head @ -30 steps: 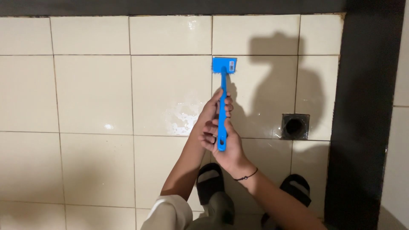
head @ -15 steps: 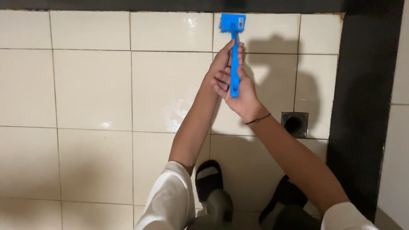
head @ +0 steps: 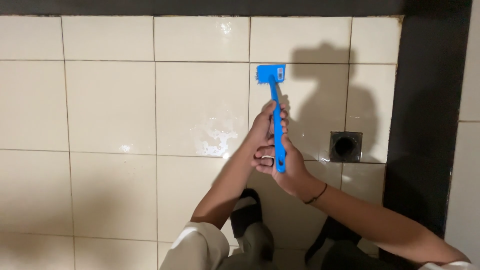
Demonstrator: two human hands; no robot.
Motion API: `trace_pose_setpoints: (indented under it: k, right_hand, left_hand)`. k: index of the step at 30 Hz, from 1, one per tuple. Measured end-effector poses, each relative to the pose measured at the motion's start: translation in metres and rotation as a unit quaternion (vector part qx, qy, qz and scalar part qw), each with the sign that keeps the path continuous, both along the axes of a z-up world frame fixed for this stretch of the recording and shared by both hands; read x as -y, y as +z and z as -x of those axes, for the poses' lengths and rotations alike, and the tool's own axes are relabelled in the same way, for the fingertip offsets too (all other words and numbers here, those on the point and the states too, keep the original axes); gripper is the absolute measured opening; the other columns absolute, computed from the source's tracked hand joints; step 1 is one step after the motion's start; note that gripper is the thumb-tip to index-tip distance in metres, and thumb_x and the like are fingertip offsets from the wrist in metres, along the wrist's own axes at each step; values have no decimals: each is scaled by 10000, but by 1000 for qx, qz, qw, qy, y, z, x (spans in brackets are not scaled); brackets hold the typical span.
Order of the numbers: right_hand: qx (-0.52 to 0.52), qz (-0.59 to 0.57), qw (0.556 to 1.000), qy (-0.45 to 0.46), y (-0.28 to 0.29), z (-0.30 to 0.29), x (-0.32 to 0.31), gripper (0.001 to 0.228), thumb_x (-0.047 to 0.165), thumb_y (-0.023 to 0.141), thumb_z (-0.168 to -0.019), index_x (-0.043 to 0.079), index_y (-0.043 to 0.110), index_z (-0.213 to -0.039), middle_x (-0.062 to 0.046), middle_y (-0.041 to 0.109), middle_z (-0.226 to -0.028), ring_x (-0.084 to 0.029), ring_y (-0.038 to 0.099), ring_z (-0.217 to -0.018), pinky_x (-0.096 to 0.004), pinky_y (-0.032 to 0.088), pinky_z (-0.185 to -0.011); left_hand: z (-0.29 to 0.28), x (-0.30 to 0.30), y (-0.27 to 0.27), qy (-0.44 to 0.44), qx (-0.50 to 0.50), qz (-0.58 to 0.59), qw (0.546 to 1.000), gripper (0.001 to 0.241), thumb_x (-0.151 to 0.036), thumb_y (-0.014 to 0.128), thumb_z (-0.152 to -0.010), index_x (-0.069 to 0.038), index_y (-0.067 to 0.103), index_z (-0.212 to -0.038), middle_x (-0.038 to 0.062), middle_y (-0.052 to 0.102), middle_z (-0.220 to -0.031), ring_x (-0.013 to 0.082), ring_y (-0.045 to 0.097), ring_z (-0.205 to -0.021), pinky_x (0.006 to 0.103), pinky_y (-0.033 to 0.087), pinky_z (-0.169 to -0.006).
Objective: The person uses a blue scrub brush to clean the grout lines and surface of a tiled floor. They scrub back and forth along the black border and between the white tiles, focusing on the area around a floor drain.
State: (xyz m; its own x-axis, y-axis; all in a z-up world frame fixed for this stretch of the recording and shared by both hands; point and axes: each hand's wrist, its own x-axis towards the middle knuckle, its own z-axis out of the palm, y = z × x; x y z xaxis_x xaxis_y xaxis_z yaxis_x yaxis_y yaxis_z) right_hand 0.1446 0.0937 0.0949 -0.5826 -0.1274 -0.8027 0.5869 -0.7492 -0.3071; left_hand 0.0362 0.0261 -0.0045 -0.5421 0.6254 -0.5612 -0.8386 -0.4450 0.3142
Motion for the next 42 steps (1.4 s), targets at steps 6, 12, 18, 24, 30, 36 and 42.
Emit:
trace_pose_setpoints:
  k: [6,12,18,24,30,36,42]
  right_hand:
    - [-26,-26,999,-18,-3,43,-19,525,603,345,-1023,105,499,-1081,-175,651,-976,-390,674,-950,-516,558,-832]
    - [-64,-5,996,-63,-40,111,-57,519,574,379,-1059,87,553,-1105,-153,646,-978,-344,663,-989,-521,597,-920]
    - [-141,37,988,-46,-45,128,-84,478,535,391,-1085,89,557,-1127,-156,656,-1027,-358,678,-1049,-507,573,-980]
    - [-11,-30,999,23,7,62,-75,523,590,377,-1026,117,552,-1165,-148,648,-1040,-392,675,-999,-481,560,-894]
    - [6,-38,998,53,-5,13,-95,567,600,384,-995,104,543,-1219,-162,690,-1110,-397,683,-1033,-453,554,-856]
    - [-23,-20,999,22,-8,51,-98,493,585,395,-1009,154,567,-1177,-98,668,-1068,-365,677,-1055,-449,568,-902]
    - [-165,54,983,-64,-47,112,-117,352,468,453,-1111,160,601,-1195,12,625,-994,-151,572,-795,-493,593,-1049]
  left_hand:
    - [46,-27,-10,-7,-31,-20,999,372,-383,512,-1077,-26,547,-1175,39,594,-849,147,581,-681,286,518,-570]
    - [122,-71,-31,15,-41,-42,998,359,-373,539,-1052,-25,587,-1123,49,595,-822,153,573,-653,287,511,-554]
    - [143,-83,5,11,-65,39,997,384,-372,526,-1046,0,608,-1089,72,623,-806,162,593,-654,291,540,-571]
    - [67,-81,0,-9,-29,45,999,362,-364,447,-1074,-36,599,-1099,56,609,-786,161,590,-637,312,542,-570]
    - [29,-91,10,-68,-10,113,991,371,-376,368,-1098,-60,550,-1031,55,587,-754,182,593,-607,356,579,-562]
    - [74,-102,0,-92,-33,123,988,363,-380,366,-1089,-71,521,-979,79,580,-735,213,594,-609,391,585,-566]
    - [140,-120,5,-100,-72,105,987,381,-385,418,-1066,-60,593,-972,65,615,-735,197,610,-610,355,575,-555]
